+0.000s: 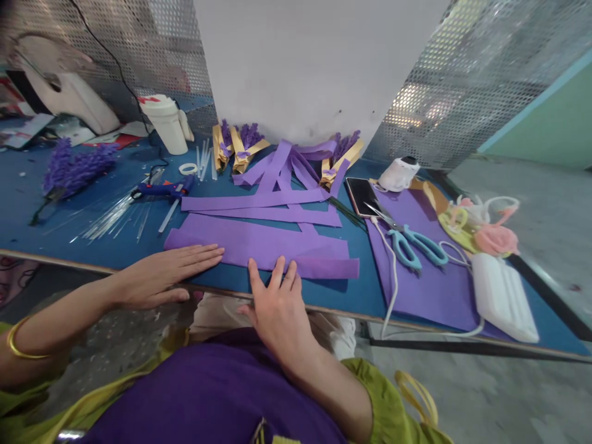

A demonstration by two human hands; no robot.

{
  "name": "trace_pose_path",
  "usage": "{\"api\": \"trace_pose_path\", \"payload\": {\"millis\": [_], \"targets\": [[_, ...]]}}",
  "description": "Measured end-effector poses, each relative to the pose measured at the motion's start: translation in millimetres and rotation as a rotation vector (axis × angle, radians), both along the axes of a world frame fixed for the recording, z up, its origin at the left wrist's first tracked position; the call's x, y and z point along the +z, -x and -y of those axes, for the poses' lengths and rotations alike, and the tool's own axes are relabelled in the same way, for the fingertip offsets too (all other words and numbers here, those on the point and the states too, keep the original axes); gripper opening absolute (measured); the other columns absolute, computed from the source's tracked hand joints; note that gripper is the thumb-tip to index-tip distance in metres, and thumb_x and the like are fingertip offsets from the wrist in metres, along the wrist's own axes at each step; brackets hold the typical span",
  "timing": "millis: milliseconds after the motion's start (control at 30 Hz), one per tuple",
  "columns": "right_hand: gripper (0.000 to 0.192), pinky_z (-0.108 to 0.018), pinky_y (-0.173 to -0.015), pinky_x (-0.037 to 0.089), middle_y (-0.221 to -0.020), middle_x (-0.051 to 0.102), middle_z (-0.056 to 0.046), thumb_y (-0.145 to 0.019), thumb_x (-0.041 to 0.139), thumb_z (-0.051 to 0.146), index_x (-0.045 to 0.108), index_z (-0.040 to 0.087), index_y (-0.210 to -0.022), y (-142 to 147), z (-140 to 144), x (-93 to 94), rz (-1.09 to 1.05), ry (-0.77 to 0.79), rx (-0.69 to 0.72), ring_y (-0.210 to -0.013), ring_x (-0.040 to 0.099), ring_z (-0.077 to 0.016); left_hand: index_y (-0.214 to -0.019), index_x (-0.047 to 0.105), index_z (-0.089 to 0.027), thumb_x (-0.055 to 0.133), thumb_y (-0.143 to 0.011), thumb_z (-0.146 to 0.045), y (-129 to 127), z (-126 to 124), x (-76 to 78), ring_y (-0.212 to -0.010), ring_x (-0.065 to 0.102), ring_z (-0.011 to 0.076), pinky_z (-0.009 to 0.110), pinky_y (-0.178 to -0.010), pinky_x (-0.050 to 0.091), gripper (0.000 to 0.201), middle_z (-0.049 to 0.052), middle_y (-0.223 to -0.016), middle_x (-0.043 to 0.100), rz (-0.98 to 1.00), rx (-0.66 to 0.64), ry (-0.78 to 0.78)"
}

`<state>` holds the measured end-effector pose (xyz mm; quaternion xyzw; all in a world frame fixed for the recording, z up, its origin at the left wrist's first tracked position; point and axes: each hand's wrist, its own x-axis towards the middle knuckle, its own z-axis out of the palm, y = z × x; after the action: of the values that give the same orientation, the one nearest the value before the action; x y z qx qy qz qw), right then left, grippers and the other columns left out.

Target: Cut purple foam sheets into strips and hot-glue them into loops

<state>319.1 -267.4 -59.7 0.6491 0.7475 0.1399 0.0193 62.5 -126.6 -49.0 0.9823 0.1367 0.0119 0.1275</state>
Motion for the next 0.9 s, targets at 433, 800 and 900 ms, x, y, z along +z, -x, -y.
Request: {"api": "trace_pose_path", "payload": {"millis": [433, 800, 900], "targets": [[0.084, -0.057, -0.091, 0.051, -0.141, 0.051, -0.037, -0.086, 0.066, 0.058, 0.037, 0.02, -0.156, -1, 1, 1.7, 0.007, -0.013, 0.024, -0.124, 0.056, -0.051, -0.156, 0.033, -0.009, 0.035, -0.097, -0.065, 27, 41, -20.2, -0.144, 0.041, 0.0344, 0.053, -0.119, 0.032, 0.081, 0.021, -0.155, 0.042, 0.085, 0.554, -0.384], [0.078, -0.057, -0.096, 0.048, -0.142, 0.048, -0.038, -0.091, 0.059, 0.058, 0.041, 0.014, -0.154, -1, 1, 2.3, -0.013, 0.007, 0.012, -0.127, 0.053, -0.0513, -0.151, 0.04, -0.002, 0.043, -0.088, -0.076, -89, 72, -22.2, -0.146, 0.034, 0.0388, 0.052, -0.119, 0.031, 0.096, 0.021, -0.156, 0.041, 0.137, 0.279, -0.288], [0.078, -0.055, -0.1, 0.045, -0.145, 0.049, -0.034, -0.091, 0.057, 0.059, 0.043, 0.014, -0.153, -6, 4, 0.0, -0.064, -0.014, 0.012, -0.13, 0.052, -0.0483, -0.15, 0.041, -0.002, 0.043, -0.088, -0.076, -84, 71, -25.0, -0.145, 0.035, 0.0413, 0.055, -0.118, 0.03, 0.096, 0.022, -0.156, 0.04, 0.128, 0.307, -0.321]]}}
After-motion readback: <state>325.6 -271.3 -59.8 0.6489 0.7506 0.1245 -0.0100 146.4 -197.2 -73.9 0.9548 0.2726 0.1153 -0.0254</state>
